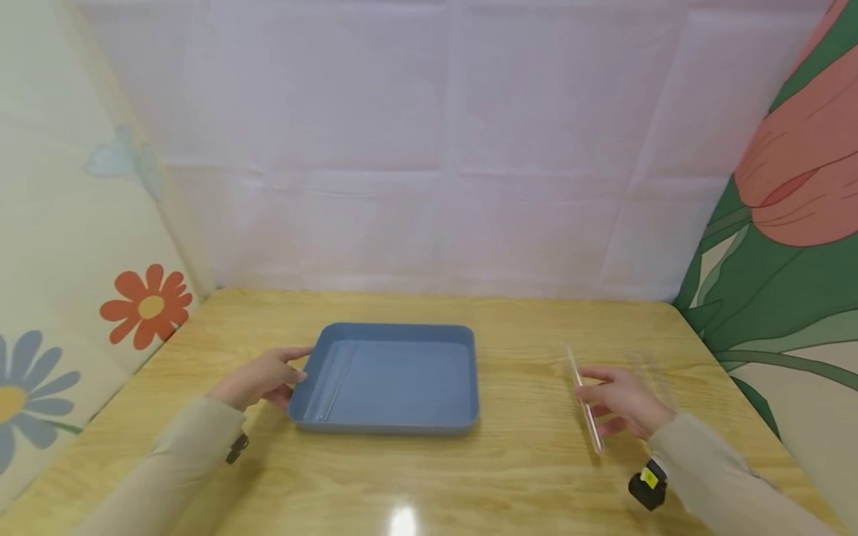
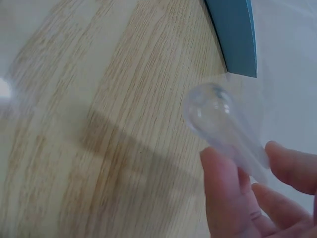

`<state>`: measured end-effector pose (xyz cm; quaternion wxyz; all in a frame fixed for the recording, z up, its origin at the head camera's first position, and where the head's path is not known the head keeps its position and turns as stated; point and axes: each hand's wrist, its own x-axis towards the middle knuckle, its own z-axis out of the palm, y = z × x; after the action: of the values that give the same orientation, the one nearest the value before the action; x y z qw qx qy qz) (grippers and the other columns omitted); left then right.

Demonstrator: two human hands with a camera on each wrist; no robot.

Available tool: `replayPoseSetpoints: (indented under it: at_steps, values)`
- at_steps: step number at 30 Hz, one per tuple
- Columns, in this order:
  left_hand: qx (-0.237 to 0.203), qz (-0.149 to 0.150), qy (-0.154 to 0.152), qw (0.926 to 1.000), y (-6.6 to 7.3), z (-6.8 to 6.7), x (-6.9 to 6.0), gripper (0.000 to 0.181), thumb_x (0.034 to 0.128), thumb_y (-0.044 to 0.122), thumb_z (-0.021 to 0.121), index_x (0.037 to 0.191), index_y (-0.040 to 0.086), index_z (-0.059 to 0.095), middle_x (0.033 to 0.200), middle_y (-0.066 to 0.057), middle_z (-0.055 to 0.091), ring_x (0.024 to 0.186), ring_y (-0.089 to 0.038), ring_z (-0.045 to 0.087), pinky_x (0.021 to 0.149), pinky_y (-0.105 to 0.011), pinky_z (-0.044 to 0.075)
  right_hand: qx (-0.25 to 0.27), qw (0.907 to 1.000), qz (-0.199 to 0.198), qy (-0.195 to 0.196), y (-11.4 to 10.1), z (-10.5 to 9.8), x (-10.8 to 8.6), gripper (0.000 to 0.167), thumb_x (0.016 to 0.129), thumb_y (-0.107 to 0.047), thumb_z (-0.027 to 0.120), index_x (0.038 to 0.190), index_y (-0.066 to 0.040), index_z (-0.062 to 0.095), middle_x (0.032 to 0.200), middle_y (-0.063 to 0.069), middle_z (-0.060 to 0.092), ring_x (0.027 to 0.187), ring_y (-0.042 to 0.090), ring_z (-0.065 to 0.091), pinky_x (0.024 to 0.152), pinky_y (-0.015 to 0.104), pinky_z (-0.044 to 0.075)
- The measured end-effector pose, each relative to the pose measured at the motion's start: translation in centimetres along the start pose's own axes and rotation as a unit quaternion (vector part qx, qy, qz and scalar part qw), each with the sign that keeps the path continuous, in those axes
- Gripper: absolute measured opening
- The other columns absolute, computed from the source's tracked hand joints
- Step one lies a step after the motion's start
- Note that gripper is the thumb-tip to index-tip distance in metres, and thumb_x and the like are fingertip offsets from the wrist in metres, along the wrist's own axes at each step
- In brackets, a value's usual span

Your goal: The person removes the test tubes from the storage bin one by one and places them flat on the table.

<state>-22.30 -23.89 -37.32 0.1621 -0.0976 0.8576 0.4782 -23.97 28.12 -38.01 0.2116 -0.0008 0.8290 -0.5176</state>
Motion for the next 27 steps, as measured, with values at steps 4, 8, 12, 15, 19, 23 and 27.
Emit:
replayPoseSetpoints:
  at_steps: [4, 8, 12, 15, 19, 23, 27]
  values:
    - [0.005, -0.008, 0.005, 0.9999, 0.1, 0.1, 0.3, 0.058, 0.0971, -0.005, 0.049, 0.151, 0.0, 0.028, 0.103, -0.024, 0.064, 0.062, -0.023, 0.066, 0.048, -0.029, 0.053, -0.005, 0.9999, 0.0, 0.009, 0.5, -0.4, -0.1, 0.064, 0.098, -0.015, 0.057, 0.147, 0.012, 0.024, 0.11, 0.018, 0.062, 0.085, 0.022, 0.063, 0.065, 0.041, 0.056]
    - [0.002, -0.004, 0.003, 1.0, 0.1, 0.0, 0.3, 0.059, 0.097, -0.006, 0.049, 0.151, -0.001, 0.027, 0.106, -0.027, 0.063, 0.065, -0.024, 0.066, 0.048, -0.029, 0.053, -0.011, 0.9997, 0.006, 0.02, 0.6, -0.6, -0.3, 0.065, 0.098, -0.016, 0.057, 0.145, 0.014, 0.024, 0.107, 0.015, 0.063, 0.084, 0.021, 0.064, 0.064, 0.04, 0.056]
    - [-0.002, 0.006, -0.001, 1.0, 0.0, 0.0, 0.2, 0.059, 0.0967, -0.006, 0.049, 0.151, -0.002, 0.026, 0.104, -0.028, 0.063, 0.065, -0.025, 0.067, 0.048, -0.029, 0.053, -0.01, 0.9997, 0.007, 0.02, 0.8, -0.8, -0.4, 0.065, 0.097, -0.015, 0.058, 0.145, 0.014, 0.025, 0.105, 0.013, 0.064, 0.082, 0.021, 0.064, 0.064, 0.04, 0.057]
    - [-0.003, 0.006, 0.0, 1.0, 0.0, 0.0, 0.1, 0.059, 0.0965, -0.006, 0.049, 0.151, -0.002, 0.026, 0.103, -0.028, 0.064, 0.065, -0.025, 0.067, 0.047, -0.029, 0.053, -0.014, 0.9997, 0.006, 0.02, 1.0, -0.9, -0.4, 0.064, 0.097, -0.014, 0.057, 0.144, 0.015, 0.024, 0.105, 0.014, 0.064, 0.082, 0.021, 0.064, 0.064, 0.041, 0.057]
    - [-0.001, 0.002, 0.004, 1.0, 0.0, 0.0, 0.1, 0.059, 0.0966, -0.006, 0.05, 0.151, -0.002, 0.026, 0.103, -0.029, 0.064, 0.065, -0.025, 0.067, 0.048, -0.029, 0.054, -0.017, 0.9995, 0.008, 0.024, 1.2, -1.1, -0.4, 0.063, 0.098, -0.013, 0.056, 0.144, 0.015, 0.023, 0.107, 0.016, 0.063, 0.083, 0.021, 0.064, 0.066, 0.042, 0.057]
    - [-0.002, 0.004, 0.0, 1.0, -0.1, -0.1, 0.2, 0.06, 0.0968, -0.006, 0.049, 0.151, -0.002, 0.025, 0.101, -0.027, 0.064, 0.066, -0.026, 0.067, 0.048, -0.029, 0.054, -0.021, 0.9994, 0.013, 0.026, 1.4, -1.3, -0.2, 0.064, 0.098, -0.014, 0.056, 0.144, 0.014, 0.023, 0.108, 0.018, 0.062, 0.083, 0.02, 0.064, 0.066, 0.041, 0.057]
    - [-0.003, 0.009, -0.002, 1.0, -0.1, 0.1, 0.0, 0.059, 0.0971, -0.005, 0.049, 0.151, -0.003, 0.025, 0.103, -0.028, 0.064, 0.068, -0.026, 0.067, 0.048, -0.028, 0.054, -0.022, 0.9991, 0.015, 0.033, 1.6, -1.6, -0.1, 0.063, 0.098, -0.014, 0.056, 0.144, 0.014, 0.023, 0.104, 0.013, 0.064, 0.081, 0.02, 0.063, 0.065, 0.04, 0.056]
